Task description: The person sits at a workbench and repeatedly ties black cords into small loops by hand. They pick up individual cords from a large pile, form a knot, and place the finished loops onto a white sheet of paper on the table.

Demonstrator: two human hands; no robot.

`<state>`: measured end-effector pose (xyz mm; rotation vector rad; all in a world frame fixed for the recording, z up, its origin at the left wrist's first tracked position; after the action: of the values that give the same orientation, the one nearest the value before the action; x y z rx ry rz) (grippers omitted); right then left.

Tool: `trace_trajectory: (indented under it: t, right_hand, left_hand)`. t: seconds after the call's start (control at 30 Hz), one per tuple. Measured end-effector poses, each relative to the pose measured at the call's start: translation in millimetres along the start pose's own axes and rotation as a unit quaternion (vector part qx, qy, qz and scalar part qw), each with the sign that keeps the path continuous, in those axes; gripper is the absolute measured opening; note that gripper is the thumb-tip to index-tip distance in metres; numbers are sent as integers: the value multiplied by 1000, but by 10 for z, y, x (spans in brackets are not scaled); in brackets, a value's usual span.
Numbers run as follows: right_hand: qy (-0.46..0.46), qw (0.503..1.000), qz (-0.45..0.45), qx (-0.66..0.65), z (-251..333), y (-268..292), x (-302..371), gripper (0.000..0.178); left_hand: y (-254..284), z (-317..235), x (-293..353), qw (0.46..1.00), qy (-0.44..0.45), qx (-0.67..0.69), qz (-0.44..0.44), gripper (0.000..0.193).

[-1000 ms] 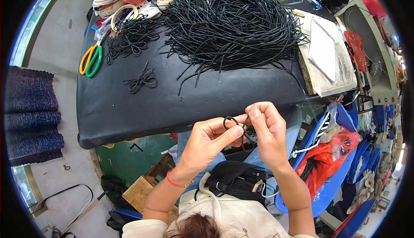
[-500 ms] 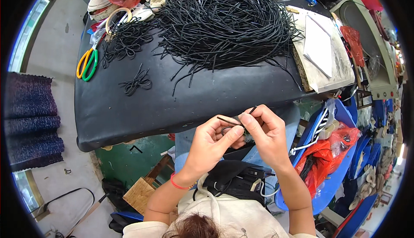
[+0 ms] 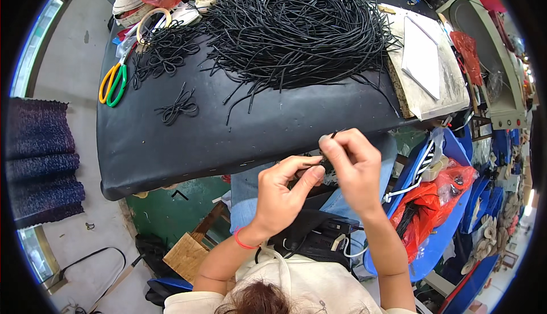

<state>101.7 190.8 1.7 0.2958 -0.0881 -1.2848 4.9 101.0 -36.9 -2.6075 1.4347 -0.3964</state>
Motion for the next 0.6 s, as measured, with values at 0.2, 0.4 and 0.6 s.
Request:
trace_trajectory:
  t: [0.2, 0.4, 0.6]
  right_hand:
    - [-236, 953, 126, -143, -393, -52, 120, 34]
    - [244, 963, 1, 117, 233, -132, 203, 16]
    - [-200, 965, 109, -132, -397, -138, 82, 31]
  left_hand:
    - [58, 96, -107, 988, 96, 107, 52, 13]
    - [64, 87, -138, 992, 126, 25, 20, 10]
    - [48, 39, -120, 997, 69, -28, 35, 22]
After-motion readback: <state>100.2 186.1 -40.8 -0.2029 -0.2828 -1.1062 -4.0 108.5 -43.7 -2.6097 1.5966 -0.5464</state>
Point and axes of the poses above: each hand's wrist, its own x-axis away from the middle knuckle, its own y-axis out of the back of the hand, z = x × y, the point moved 8 cm from there along -x, towards the middle knuckle, and after that the axes turned 8 degrees about -z, right-handed, at the moved point
